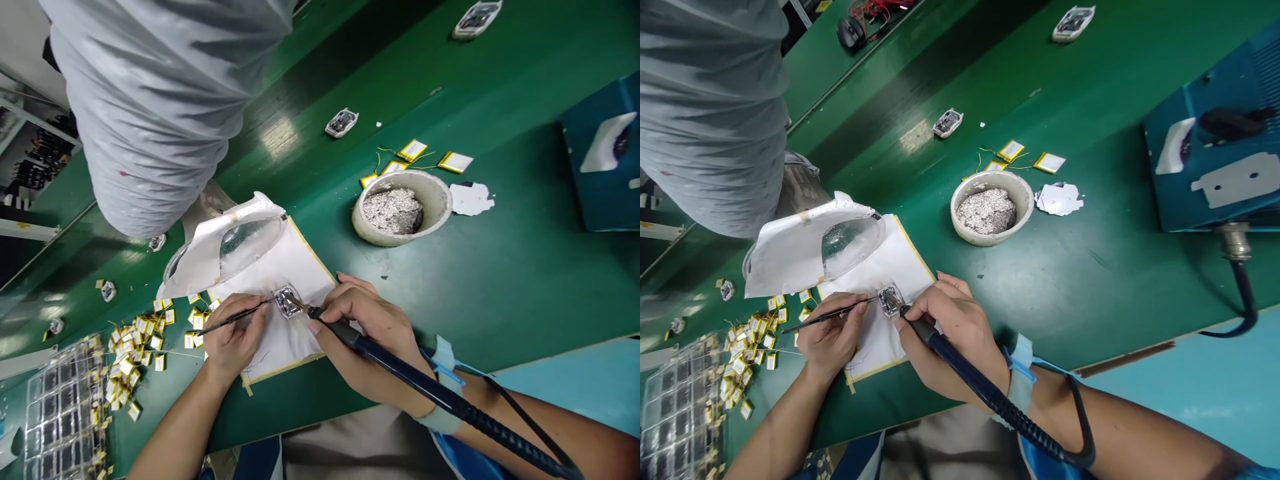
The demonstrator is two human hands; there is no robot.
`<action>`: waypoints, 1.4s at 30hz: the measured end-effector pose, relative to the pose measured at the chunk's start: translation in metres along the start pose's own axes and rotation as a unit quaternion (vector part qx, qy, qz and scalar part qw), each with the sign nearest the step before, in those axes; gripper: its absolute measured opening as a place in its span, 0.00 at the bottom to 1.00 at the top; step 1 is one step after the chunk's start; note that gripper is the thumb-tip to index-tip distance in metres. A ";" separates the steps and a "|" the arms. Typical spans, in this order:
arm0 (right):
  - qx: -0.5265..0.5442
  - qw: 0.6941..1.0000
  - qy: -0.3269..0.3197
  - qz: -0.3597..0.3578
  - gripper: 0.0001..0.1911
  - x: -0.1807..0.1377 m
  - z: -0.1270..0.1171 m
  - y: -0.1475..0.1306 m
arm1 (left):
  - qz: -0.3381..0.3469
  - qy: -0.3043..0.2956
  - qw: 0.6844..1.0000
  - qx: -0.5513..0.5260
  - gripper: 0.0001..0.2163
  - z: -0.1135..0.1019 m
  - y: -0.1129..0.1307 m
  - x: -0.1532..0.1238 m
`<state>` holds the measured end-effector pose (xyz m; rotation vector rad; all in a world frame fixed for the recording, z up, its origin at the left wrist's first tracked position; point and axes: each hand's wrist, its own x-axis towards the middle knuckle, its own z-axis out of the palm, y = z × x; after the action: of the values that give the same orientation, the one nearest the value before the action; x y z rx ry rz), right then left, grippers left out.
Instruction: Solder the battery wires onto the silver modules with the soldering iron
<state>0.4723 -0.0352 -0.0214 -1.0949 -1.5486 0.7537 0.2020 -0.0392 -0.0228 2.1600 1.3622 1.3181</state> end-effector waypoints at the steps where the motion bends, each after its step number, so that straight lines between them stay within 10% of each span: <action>1: 0.000 1.000 0.002 -0.001 0.11 0.000 0.001 0.000 | 0.000 0.000 1.000 0.001 0.15 0.000 0.000 0.000; 42: -0.022 1.000 -0.005 -0.002 0.11 -0.001 0.001 0.001 | 0.025 -0.017 0.999 0.032 0.12 0.005 0.003 0.003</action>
<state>0.4712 -0.0359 -0.0229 -1.1203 -1.5826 0.7264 0.2078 -0.0366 -0.0218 2.2615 1.3628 1.2673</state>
